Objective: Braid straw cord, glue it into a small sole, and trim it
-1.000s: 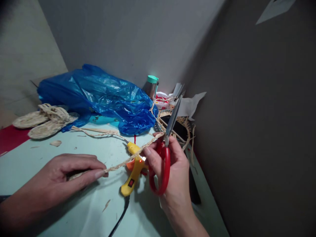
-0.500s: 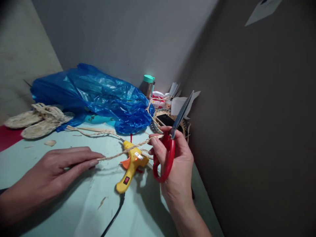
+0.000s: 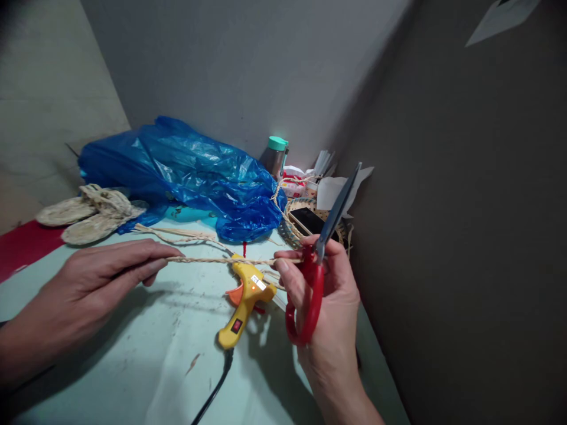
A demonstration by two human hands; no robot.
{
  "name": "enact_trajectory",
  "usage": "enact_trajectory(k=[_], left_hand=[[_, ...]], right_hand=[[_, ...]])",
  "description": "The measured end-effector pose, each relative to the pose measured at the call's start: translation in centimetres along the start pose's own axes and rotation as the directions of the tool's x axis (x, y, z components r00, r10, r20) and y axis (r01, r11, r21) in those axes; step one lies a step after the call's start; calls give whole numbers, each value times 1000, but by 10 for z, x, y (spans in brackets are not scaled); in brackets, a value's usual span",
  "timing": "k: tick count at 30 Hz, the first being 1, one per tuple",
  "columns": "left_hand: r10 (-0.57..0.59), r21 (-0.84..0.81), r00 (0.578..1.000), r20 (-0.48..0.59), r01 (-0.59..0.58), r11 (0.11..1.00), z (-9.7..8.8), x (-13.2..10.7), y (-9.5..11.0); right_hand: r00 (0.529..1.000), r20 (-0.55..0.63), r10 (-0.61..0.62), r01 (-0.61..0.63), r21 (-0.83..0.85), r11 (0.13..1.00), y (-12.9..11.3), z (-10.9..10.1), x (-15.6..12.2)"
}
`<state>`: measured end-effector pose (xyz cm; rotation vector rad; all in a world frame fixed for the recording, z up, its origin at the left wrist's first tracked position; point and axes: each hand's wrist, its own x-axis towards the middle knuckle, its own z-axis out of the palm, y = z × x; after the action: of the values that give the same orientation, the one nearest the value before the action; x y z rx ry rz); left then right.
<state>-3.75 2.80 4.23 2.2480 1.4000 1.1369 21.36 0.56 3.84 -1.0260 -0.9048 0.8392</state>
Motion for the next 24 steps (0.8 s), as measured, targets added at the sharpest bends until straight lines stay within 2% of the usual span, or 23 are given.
enact_trajectory(k=[7, 10, 14, 19, 24], left_hand=[[-15, 6, 999, 51, 15, 1000, -1, 0, -1], [-13, 48, 996, 84, 9, 999, 1, 0, -1], [135, 101, 985, 111, -146, 984, 10, -4, -1], [357, 63, 929, 99, -364, 929, 17, -12, -3], [447, 112, 892, 66, -452, 885, 16, -17, -5]], right_hand=[[1000, 11, -5, 5, -21, 1000, -2, 2, 0], [998, 52, 37, -35, -34, 999, -2, 5, -1], [989, 120, 89, -90, 0, 996, 3, 10, -6], [974, 199, 104, -114, 37, 993, 7, 14, -13], [968, 227, 105, -114, 27, 993, 5, 13, -13]])
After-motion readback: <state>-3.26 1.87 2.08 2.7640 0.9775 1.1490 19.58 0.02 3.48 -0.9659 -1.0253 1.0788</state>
